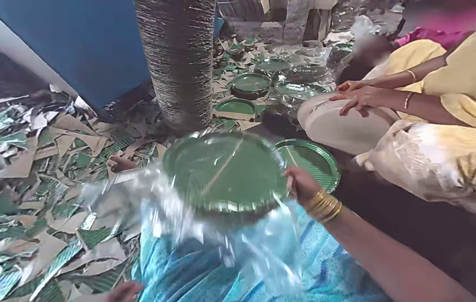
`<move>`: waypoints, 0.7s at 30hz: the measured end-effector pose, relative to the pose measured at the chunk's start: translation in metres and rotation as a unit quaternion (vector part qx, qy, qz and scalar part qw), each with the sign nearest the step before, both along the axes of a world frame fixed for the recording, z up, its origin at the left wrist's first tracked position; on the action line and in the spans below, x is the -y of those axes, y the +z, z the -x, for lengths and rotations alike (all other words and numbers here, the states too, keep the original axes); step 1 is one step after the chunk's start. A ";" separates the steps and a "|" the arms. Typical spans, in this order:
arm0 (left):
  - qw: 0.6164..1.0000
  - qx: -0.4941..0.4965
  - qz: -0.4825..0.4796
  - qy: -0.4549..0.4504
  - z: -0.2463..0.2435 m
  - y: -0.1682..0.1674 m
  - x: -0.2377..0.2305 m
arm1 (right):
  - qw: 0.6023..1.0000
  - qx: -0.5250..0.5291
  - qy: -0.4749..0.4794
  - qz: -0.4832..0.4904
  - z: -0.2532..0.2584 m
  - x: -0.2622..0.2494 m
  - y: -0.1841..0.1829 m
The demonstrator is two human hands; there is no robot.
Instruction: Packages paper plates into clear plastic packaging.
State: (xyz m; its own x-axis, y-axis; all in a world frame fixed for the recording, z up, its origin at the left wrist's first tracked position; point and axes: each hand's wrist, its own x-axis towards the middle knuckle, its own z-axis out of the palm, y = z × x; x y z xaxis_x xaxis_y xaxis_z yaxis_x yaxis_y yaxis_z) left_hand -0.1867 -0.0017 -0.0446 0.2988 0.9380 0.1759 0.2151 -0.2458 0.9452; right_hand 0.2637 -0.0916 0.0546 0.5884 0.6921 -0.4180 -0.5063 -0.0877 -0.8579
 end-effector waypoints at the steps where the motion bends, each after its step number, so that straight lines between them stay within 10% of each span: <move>1: 0.996 -0.089 0.000 -0.026 -0.022 -0.015 0.007 | 0.998 -0.004 -0.050 -0.044 -0.020 -0.014 0.008; 5: 0.920 -0.349 -0.063 -0.167 -0.072 -0.044 0.027 | 0.955 0.008 -0.228 -0.188 -0.105 -0.076 0.049; 8: 0.913 -0.365 -0.047 -0.176 -0.076 -0.042 0.022 | 0.956 -0.001 -0.228 -0.184 -0.142 -0.109 0.070; 13: 0.928 -0.338 -0.040 -0.150 -0.071 -0.044 0.017 | 0.975 0.199 0.092 0.033 -0.097 -0.122 0.011; 21: 0.938 -0.321 -0.085 -0.097 -0.079 -0.052 0.023 | 0.735 0.455 0.453 0.217 0.012 -0.083 -0.149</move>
State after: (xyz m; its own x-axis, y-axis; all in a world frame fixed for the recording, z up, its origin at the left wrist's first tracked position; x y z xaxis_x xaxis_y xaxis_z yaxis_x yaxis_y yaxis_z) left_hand -0.1076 -0.0243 -0.0964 0.5560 0.8301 0.0430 0.6624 -0.4737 0.5804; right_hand 0.2521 -0.0088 -0.0943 0.1404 0.8899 -0.4339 0.6946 -0.4008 -0.5974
